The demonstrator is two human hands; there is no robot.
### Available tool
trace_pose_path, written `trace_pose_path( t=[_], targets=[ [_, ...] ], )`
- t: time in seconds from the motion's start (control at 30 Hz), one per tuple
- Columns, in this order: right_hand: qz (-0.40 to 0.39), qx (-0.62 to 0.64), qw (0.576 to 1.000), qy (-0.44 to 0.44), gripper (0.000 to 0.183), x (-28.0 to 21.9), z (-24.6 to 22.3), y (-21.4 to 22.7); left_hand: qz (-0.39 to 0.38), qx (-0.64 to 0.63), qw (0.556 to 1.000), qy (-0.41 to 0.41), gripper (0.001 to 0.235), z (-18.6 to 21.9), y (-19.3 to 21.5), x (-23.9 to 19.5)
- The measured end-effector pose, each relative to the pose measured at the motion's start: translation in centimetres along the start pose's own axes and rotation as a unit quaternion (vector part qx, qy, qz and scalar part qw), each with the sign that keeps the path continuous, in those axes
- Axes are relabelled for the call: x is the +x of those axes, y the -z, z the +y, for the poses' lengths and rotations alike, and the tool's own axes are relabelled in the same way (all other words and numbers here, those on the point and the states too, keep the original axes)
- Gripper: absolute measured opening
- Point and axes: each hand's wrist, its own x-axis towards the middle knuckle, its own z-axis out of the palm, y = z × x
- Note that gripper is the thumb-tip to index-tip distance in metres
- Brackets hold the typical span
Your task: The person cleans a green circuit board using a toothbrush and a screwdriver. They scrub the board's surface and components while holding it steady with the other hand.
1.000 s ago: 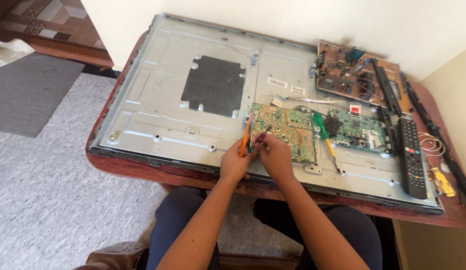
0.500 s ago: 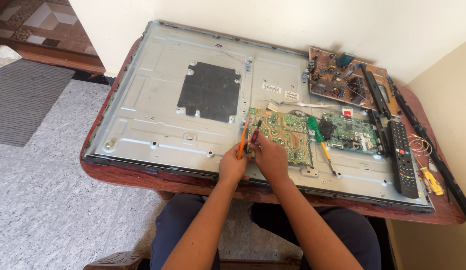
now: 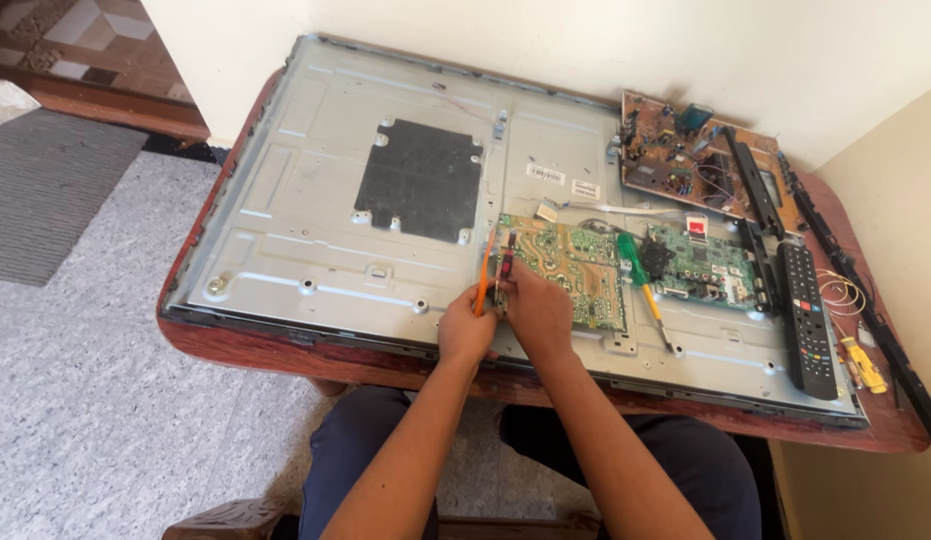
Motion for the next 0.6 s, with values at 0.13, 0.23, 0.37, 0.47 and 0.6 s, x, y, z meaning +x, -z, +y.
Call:
trace_pose_path(
  t=[0.13,0.23,0.37,0.47,0.6],
  targets=[
    [0.005,0.0,1.0,0.015,0.011,-0.2,-0.2,0.1,0.008,-0.005,1.0,-0.006,0.05,0.0,-0.1,-0.1],
    [-0.009,0.031,0.999,0.025,0.011,-0.8,-0.1,0.4,0.015,-0.014,1.0,-0.004,0.048,-0.4,-0.1,0.1],
    [-0.026,-0.001,1.0,0.014,0.011,-0.4,-0.1,0.7,0.003,-0.014,1.0,0.0,0.05,-0.3,-0.2,0.4],
    [-0.033,0.006,0.999,0.001,0.012,-0.2,-0.2,0.3,0.001,-0.027,1.0,0.013,0.05,-0.1,0.1,0.4],
    [-0.012,0.066,0.998,0.006,0.016,-0.5,0.9,-0.1,-0.005,-0.032,0.999,0.006,0.051,-0.6,-0.3,0.4]
  ],
)
